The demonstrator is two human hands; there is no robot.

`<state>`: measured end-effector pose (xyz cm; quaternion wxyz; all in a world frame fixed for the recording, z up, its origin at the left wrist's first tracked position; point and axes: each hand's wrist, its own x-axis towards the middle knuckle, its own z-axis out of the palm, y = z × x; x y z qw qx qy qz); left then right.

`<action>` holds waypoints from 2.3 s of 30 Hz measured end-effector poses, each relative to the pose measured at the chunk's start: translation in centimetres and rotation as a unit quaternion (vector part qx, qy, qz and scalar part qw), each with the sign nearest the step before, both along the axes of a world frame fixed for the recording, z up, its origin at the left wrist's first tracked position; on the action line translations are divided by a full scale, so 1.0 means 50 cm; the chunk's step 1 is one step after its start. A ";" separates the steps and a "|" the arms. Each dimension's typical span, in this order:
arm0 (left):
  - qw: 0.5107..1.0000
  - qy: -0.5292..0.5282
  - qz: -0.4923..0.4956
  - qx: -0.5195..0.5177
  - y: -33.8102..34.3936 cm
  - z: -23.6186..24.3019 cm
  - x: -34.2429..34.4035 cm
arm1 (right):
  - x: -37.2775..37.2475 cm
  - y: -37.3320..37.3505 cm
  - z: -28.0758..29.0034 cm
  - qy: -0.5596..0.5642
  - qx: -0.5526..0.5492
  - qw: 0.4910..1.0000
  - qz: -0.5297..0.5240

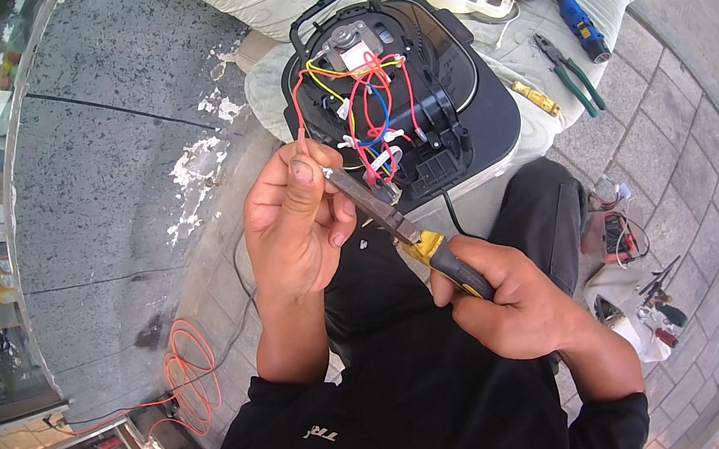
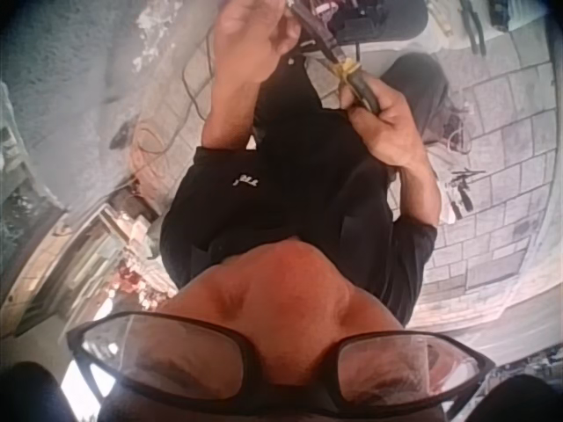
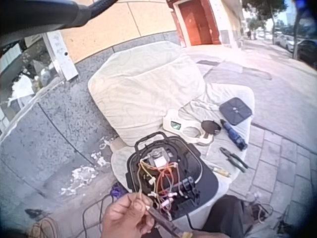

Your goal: The person is repairing an electronic device by connecting wires to a circuit board. They use pliers to strip wire ends and a screwdriver to tighten connections on the board, working on a portable device placed on their lap.

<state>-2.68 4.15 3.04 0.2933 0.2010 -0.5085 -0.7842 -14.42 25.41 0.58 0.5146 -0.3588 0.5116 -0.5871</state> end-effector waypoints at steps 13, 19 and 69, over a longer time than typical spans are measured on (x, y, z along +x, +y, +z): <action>1.000 -0.001 -0.011 -0.017 -0.027 0.002 0.007 | -0.001 0.002 0.028 -0.144 0.054 0.988 0.010; 0.957 0.087 -0.113 0.253 -0.053 0.011 0.005 | -0.014 0.013 0.024 -0.144 0.011 0.989 0.012; 0.917 0.066 0.181 -0.348 0.001 -0.054 -0.024 | 0.068 -0.028 -0.005 -0.175 -0.024 0.984 -0.015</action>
